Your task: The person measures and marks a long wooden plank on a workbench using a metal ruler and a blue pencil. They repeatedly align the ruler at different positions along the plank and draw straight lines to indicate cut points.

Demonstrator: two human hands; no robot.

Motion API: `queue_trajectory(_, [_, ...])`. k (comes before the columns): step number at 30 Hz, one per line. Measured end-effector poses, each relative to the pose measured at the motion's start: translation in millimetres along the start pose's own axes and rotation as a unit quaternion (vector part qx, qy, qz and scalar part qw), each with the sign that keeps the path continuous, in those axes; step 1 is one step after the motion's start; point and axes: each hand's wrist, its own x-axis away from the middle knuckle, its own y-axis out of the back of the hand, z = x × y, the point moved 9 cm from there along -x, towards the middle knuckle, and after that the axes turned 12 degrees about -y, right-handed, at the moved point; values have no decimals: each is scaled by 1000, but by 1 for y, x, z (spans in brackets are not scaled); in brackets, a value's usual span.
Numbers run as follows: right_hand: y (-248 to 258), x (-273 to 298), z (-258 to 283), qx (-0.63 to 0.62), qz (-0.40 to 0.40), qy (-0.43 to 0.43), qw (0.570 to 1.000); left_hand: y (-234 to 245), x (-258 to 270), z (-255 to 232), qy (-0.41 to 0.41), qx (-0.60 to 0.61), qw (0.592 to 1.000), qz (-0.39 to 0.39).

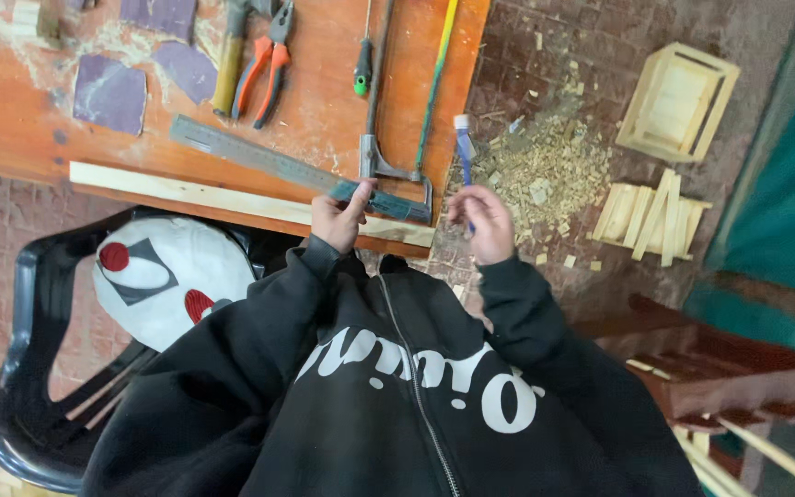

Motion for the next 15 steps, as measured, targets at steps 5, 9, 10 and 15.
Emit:
queue_trajectory(5, [-8, 27, 27, -47, -19, 26, 998, 4, -9, -10, 8, -5, 999, 43])
queue_trajectory(9, [-39, 40, 37, -3, 25, 97, 995, 17, -10, -13, 14, -2, 998, 65])
queue_trajectory(10, [-45, 42, 32, -4, 16, 99, 995, 23, -8, -2, 17, 0, 997, 74])
queue_trajectory(15, [-74, 55, 13, 187, -136, 147, 962, 37, 4, 12, 50, 138, 987, 59])
